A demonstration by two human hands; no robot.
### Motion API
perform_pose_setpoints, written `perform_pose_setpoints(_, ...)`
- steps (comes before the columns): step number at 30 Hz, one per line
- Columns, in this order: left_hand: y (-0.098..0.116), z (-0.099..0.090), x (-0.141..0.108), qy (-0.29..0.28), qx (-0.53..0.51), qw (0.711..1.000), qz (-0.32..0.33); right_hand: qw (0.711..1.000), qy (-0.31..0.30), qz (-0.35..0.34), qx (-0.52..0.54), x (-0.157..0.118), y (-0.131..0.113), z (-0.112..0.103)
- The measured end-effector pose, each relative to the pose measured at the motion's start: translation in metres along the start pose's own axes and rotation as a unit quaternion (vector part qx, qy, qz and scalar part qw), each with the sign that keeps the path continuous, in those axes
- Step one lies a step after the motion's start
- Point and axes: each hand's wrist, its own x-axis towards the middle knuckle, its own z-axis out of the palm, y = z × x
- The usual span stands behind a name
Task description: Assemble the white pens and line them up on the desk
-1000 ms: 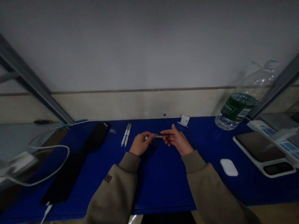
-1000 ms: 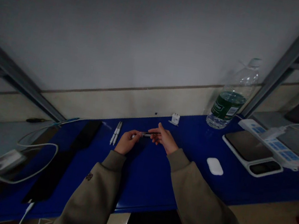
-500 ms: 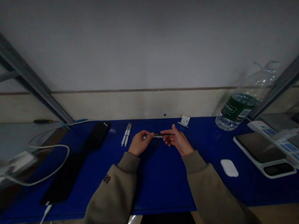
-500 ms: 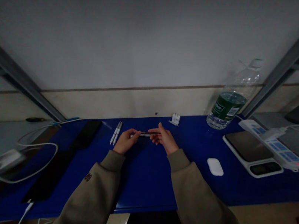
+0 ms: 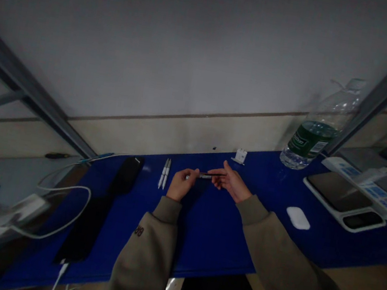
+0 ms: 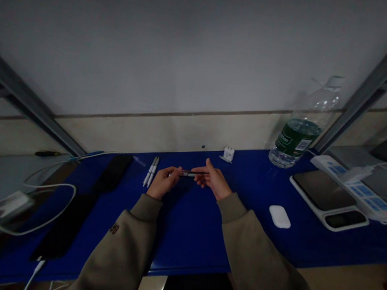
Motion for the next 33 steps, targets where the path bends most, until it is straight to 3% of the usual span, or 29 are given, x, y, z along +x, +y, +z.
perform_pose_setpoints(9, 0.0016, -0.0014, 0.0003, -0.03, -0.007, 0.999, 0.028, 1.0, 0.0, 0.007, 0.007, 0.0003, -0.0001, 0.0012)
perform_pose_setpoints(17, -0.0007, 0.0011, -0.0007, -0.035, -0.006, 0.999, -0.007, 1.0, 0.0, 0.012, 0.005, -0.0009, -0.0016, 0.0023)
perform_pose_setpoints(25, 0.0035, 0.0001, -0.0003, -0.015, -0.012, 1.0, 0.019, 1.0, 0.005, 0.013, 0.002, 0.0003, -0.0012, -0.0006)
perform_pose_setpoints(33, 0.0039, 0.0003, -0.0017, -0.043, -0.017, 0.999, 0.019, 1.0, 0.003, 0.009, 0.005, 0.0018, -0.0001, -0.0025)
